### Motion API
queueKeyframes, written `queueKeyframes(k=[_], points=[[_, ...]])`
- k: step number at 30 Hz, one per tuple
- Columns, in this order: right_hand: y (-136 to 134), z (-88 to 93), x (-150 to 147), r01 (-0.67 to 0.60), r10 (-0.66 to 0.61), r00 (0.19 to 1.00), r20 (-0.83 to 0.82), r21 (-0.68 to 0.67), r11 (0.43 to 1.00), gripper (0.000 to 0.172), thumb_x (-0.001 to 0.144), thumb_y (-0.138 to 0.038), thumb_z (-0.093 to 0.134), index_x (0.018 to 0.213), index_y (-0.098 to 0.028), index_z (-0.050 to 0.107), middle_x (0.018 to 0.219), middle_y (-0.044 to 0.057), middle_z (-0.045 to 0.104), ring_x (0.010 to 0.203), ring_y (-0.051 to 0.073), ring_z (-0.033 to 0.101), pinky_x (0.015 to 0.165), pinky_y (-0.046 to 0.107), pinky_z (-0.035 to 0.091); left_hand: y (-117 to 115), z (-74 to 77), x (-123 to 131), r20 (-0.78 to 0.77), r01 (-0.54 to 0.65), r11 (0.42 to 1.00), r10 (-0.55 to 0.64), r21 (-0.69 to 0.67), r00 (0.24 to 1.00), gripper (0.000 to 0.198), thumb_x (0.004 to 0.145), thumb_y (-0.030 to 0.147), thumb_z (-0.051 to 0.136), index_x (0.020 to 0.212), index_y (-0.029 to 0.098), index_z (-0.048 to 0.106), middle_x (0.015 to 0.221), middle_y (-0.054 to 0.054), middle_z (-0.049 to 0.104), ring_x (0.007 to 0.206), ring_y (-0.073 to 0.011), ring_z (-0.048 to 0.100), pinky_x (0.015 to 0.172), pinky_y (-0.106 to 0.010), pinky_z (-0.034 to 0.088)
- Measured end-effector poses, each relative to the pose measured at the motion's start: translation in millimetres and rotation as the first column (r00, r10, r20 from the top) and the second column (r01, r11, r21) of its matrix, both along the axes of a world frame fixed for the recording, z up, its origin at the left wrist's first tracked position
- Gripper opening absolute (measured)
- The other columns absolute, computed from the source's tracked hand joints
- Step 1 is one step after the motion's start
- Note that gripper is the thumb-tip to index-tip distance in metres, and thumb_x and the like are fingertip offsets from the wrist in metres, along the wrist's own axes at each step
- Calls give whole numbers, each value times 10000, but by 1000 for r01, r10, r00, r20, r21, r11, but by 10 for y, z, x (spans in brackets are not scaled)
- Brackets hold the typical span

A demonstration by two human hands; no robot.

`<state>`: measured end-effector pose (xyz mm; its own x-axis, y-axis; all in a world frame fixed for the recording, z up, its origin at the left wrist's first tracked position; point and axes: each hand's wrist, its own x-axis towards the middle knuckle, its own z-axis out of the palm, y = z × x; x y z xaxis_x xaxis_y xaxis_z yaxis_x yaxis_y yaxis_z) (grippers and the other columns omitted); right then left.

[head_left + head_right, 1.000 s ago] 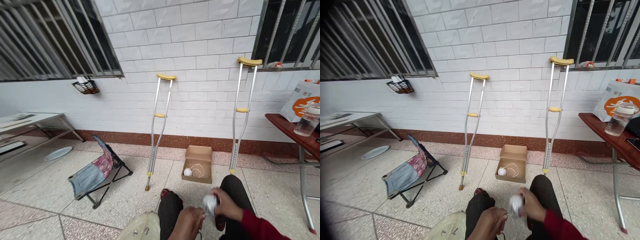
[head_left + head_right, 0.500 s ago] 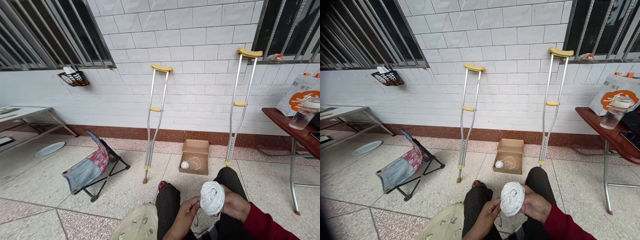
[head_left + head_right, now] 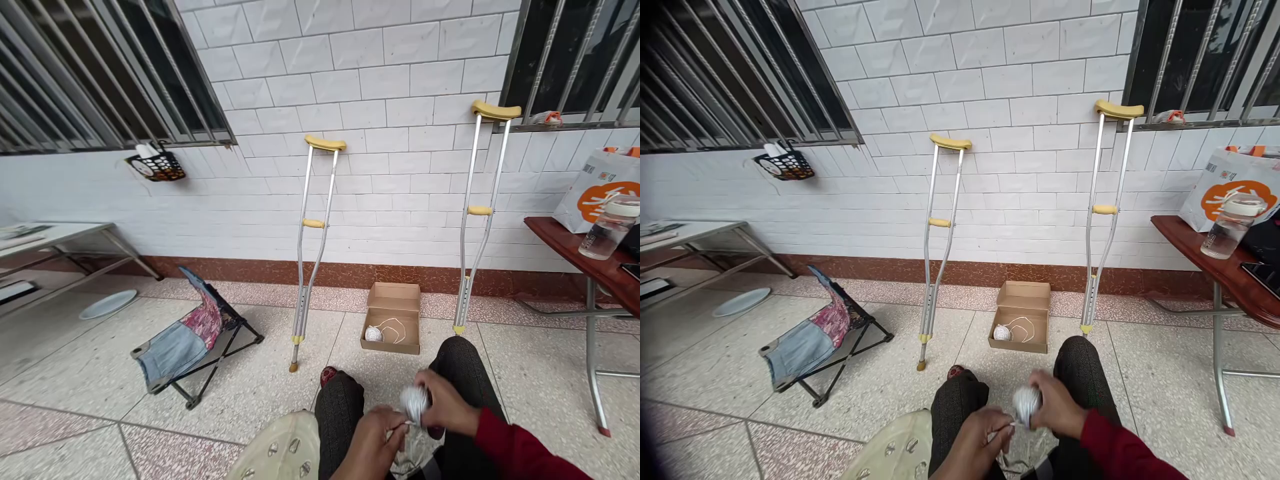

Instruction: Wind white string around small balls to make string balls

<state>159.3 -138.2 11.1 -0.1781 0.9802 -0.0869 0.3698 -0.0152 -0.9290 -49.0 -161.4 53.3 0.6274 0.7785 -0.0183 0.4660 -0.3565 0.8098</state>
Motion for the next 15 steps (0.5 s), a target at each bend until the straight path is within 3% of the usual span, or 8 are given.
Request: queueKeyframes(k=[2, 3, 6, 9, 12, 15], points=[[-212, -51, -51, -225, 191, 965, -182, -189, 956, 444, 404, -63, 752, 807, -183, 610, 740, -61, 551, 679, 121, 465, 598, 216, 333, 84, 70, -48, -52, -17, 989, 25, 150, 998, 343, 928, 311, 467, 647, 183, 617, 668, -12, 635, 699, -158, 582, 965, -312, 345], [-316, -20, -65, -305, 218, 923, -316, -256, 918, 439, 418, -75, 761, 820, -181, 621, 739, -59, 564, 684, 122, 480, 601, 212, 342, 121, 73, -70, -66, -21, 982, 34, 190, 997, 315, 919, 276, 468, 656, 185, 615, 670, -11, 633, 701, -159, 582, 1007, -334, 312], [-510, 238, -49, -341, 57, 777, -627, -343, 875, 448, 452, -74, 774, 864, -180, 634, 811, -31, 617, 767, 146, 551, 637, 210, 388, 174, -44, -76, -50, -66, 982, 76, 179, 996, 307, 911, 236, 443, 662, 182, 614, 679, -19, 640, 703, -166, 583, 987, -338, 334], [-432, 540, 45, -281, -92, 679, -728, -374, 884, 452, 521, -115, 770, 939, -189, 612, 809, -6, 643, 712, 157, 596, 612, 236, 433, 96, -258, 41, 20, -111, 994, 112, -18, 994, 381, 920, 273, 416, 604, 164, 598, 651, -33, 644, 671, -167, 584, 769, -268, 421], [-125, 658, 166, -140, -133, 732, -668, -338, 931, 339, 649, -251, 712, 946, -173, 568, 692, -2, 629, 542, 144, 580, 518, 250, 430, -96, -419, 211, 110, -72, 972, 98, -223, 989, 441, 925, 341, 417, 568, 148, 588, 606, -30, 630, 613, -152, 571, 642, -234, 404], [176, 503, 244, 105, -198, 891, -408, -240, 965, 298, 604, -235, 705, 820, -192, 503, 611, -50, 567, 458, 115, 513, 456, 225, 369, -274, -419, 290, 134, 11, 949, 33, -316, 990, 422, 908, 367, 453, 581, 145, 602, 577, -9, 605, 577, -136, 550, 625, -221, 401]])
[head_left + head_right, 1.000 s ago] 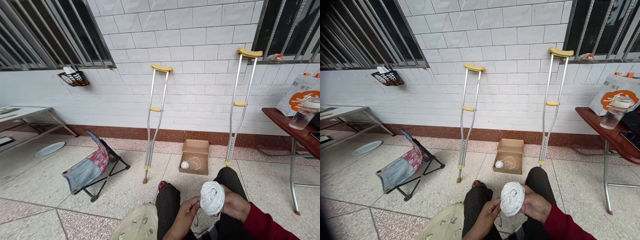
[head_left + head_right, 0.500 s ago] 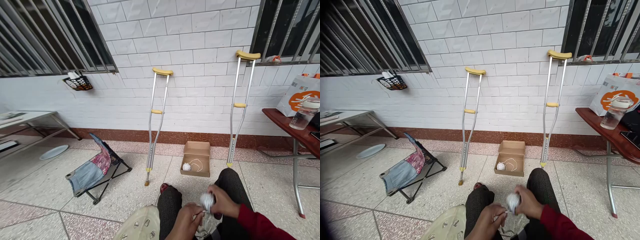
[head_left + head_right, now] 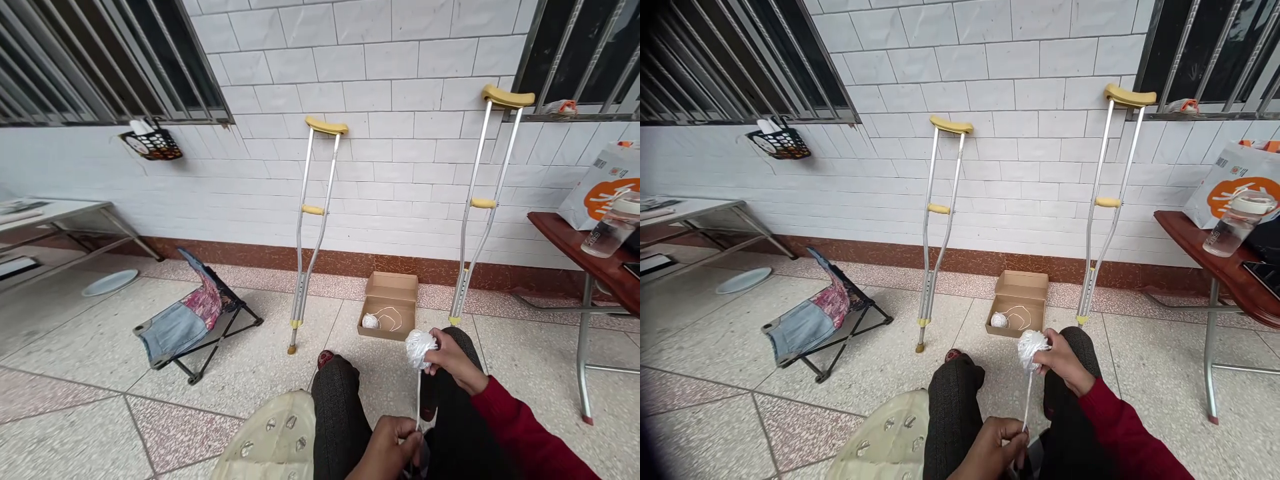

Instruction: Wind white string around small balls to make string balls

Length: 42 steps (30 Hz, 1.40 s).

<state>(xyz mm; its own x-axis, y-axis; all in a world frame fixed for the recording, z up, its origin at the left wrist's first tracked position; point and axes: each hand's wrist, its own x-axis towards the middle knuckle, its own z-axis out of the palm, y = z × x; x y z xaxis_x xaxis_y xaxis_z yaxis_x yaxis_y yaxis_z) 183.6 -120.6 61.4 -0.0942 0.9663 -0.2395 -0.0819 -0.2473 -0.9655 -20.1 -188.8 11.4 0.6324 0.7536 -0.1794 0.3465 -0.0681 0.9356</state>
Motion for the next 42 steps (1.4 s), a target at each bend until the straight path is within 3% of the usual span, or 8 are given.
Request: queueKeyframes(k=[5, 9, 17, 22, 27, 32, 37, 42], points=[[-107, -552, -97, -114, 35, 848, 528, 116, 987, 400, 431, -71, 721, 739, -194, 498, 672, -81, 489, 634, 102, 442, 550, 204, 310, 73, 315, -206, -128, 27, 972, 3, 233, 992, 386, 907, 333, 471, 578, 170, 589, 596, -4, 597, 637, -149, 562, 760, -243, 420], [-529, -661, -283, -466, 473, 872, 122, -86, 881, 461, 427, -118, 778, 836, -180, 576, 714, -73, 555, 657, 110, 490, 565, 198, 348, 326, 476, -369, -186, 5, 888, 91, 460, 978, 361, 926, 275, 433, 609, 186, 583, 601, 2, 589, 630, -144, 548, 999, -328, 324], [-406, 28, -155, -219, 164, 902, -400, -96, 971, 498, 666, -262, 718, 1125, -176, 547, 896, 59, 680, 599, 151, 633, 551, 263, 481, 179, 118, -110, -53, -101, 977, 113, 186, 992, 401, 912, 309, 419, 594, 151, 607, 641, -31, 631, 649, -160, 571, 653, -229, 405], [-108, -236, -111, -20, 20, 999, 33, -15, 1000, 415, 580, -160, 678, 976, -183, 552, 692, -46, 594, 490, 96, 526, 465, 205, 402, -51, 165, -23, -81, 17, 998, -12, 62, 997, 395, 902, 311, 456, 565, 146, 581, 558, 1, 581, 558, -128, 533, 574, -206, 376], [-427, -663, -277, -240, 254, 950, 180, -98, 966, 470, 480, -54, 684, 922, -179, 585, 675, -77, 550, 521, 67, 469, 457, 161, 369, 180, 425, -274, -207, 9, 915, 82, 404, 975, 322, 913, 258, 474, 636, 168, 612, 683, -17, 632, 719, -156, 571, 852, -270, 388], [-689, -344, -241, -546, 431, 806, -406, -227, 806, 537, 502, -100, 761, 1011, -161, 598, 774, 1, 646, 584, 142, 622, 490, 201, 460, 344, 365, -311, -118, -12, 898, 71, 440, 990, 370, 944, 316, 430, 667, 167, 625, 686, -23, 618, 714, -165, 559, 885, -307, 382], [-549, 94, 21, -333, 233, 856, -461, -147, 932, 389, 707, -248, 709, 1057, -124, 592, 745, 55, 691, 600, 173, 672, 531, 241, 512, 144, 148, -98, 90, -38, 995, 30, 93, 995, 508, 948, 475, 405, 716, 123, 689, 686, -41, 631, 663, -156, 546, 638, -231, 382], [-295, 56, 162, -163, 99, 938, -332, -171, 972, 341, 724, -327, 701, 979, -129, 592, 720, 47, 691, 581, 151, 667, 535, 229, 518, -55, 122, -89, 27, 1, 1000, -1, -10, 1000, 489, 934, 439, 441, 614, 128, 640, 604, -20, 605, 589, -131, 525, 606, -218, 364]])
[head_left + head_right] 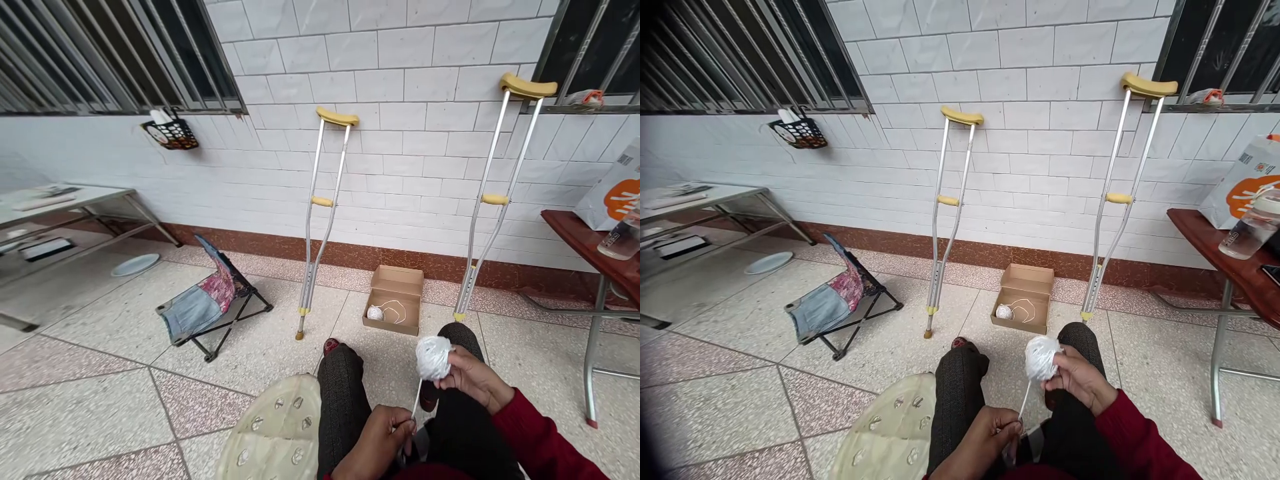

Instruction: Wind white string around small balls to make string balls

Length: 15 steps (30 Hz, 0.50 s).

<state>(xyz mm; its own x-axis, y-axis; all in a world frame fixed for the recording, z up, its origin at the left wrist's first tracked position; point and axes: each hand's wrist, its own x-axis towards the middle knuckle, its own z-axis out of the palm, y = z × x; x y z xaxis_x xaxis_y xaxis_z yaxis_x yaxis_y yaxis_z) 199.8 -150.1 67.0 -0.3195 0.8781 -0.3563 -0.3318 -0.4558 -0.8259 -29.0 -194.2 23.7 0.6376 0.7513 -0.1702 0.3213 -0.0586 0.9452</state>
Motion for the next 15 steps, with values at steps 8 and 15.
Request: queueKeyframes(k=[8, 15], points=[[-109, -746, -461, -115, 44, 896, 441, 137, 984, 351, 519, -109, 694, 815, -181, 520, 605, -82, 569, 430, 76, 525, 362, 145, 347, 167, 349, -101, -308, 111, 897, 29, 428, 951, 280, 885, 203, 507, 620, 168, 589, 637, 2, 616, 674, -145, 567, 842, -271, 390], [-366, -401, -327, -440, 439, 898, -16, -48, 897, 467, 644, -177, 709, 1076, -152, 535, 742, 15, 678, 521, 134, 647, 450, 166, 419, 364, 462, -174, -168, 16, 839, 90, 543, 982, 325, 953, 249, 436, 687, 171, 605, 684, -2, 610, 696, -141, 559, 956, -326, 362]])
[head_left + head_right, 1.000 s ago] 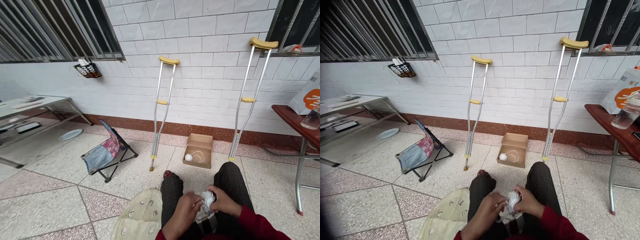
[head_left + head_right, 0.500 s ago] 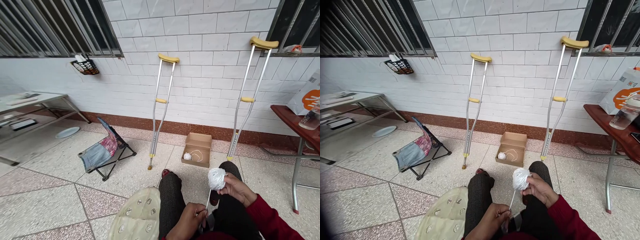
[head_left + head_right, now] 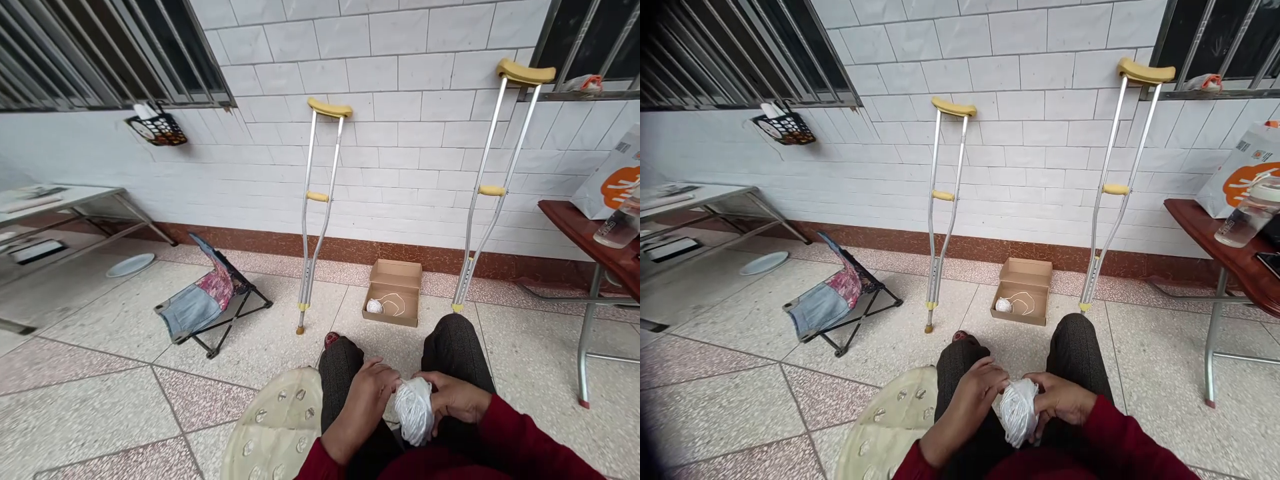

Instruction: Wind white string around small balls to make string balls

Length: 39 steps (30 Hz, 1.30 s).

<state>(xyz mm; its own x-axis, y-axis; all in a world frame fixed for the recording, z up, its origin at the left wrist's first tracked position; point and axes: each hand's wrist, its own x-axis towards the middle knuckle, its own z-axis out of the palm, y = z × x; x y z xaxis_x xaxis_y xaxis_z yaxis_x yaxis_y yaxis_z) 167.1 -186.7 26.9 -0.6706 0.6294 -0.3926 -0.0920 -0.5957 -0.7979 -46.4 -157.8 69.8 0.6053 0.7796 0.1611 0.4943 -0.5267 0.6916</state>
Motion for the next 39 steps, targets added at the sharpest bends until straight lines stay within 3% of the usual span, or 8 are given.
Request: queueKeyframes(k=[7, 14, 20, 23, 27, 31, 35, 39], points=[[127, 51, 35, 172, -185, 954, -237, -76, 982, 354, 799, -306, 662, 1087, -124, 567, 732, 58, 688, 578, 160, 659, 516, 230, 472, 10, -255, 195, 318, -15, 927, 143, -374, 937, 391, 938, 351, 425, 748, 126, 682, 710, -28, 644, 686, -165, 547, 636, -226, 414], [378, 156, 72, 396, -454, 868, -203, -268, 878, 265, 811, -359, 661, 980, -164, 603, 818, 46, 695, 627, 114, 625, 573, 205, 475, -86, -436, 159, 203, -103, 901, 204, -421, 958, 449, 921, 391, 438, 608, 141, 642, 606, -5, 581, 626, -142, 518, 641, -220, 375], [702, 151, 152, 553, -555, 827, 83, 48, 832, 249, 758, -347, 633, 926, -169, 590, 785, 52, 665, 635, 154, 626, 575, 260, 506, -125, -537, 143, 235, -76, 878, 209, -472, 949, 489, 931, 475, 424, 658, 146, 661, 659, -24, 608, 687, -159, 550, 707, -240, 404], [617, -80, 18, 575, -591, 790, 162, 141, 806, 350, 646, -239, 674, 970, -171, 559, 728, 4, 627, 546, 135, 586, 511, 252, 487, -85, -666, 128, 322, -103, 817, 336, -568, 885, 458, 884, 545, 494, 976, 136, 681, 725, -39, 660, 759, -189, 599, 781, -285, 447], [306, -414, -202, 413, -531, 789, 309, 373, 831, 554, 583, -158, 645, 1122, -190, 520, 840, 4, 623, 611, 155, 579, 522, 272, 488, -105, -860, 128, 380, -17, 653, 462, -757, 801, 728, 795, 660, 566, 1292, 129, 520, 901, -91, 693, 823, -225, 654, 764, -328, 503], [42, -588, -245, 84, -501, 710, 495, 647, 758, 576, 628, -157, 617, 1191, -177, 499, 1124, 96, 609, 1001, 247, 590, 875, 359, 462, -216, -1059, 183, 350, 69, 497, 500, -865, 792, 768, 728, 673, 643, 1282, 151, 535, 957, -104, 694, 774, -224, 672, 714, -327, 527], [-59, -555, -58, -236, -359, 642, 677, 620, 748, 599, 677, -251, 645, 1246, -182, 471, 1176, 120, 596, 1063, 279, 578, 897, 359, 426, -289, -1229, 248, 304, 94, 378, 546, -921, 781, 820, 653, 628, 741, 1284, 147, 535, 934, -101, 703, 768, -223, 673, 696, -314, 533], [29, -384, 156, -462, -276, 614, 739, 620, 634, 421, 704, -211, 631, 1117, -177, 552, 1058, 103, 639, 964, 258, 597, 822, 318, 427, -271, -1286, 296, 249, 65, 319, 580, -946, 776, 903, 597, 555, 815, 1323, 121, 499, 944, -109, 708, 792, -224, 677, 700, -298, 533]])
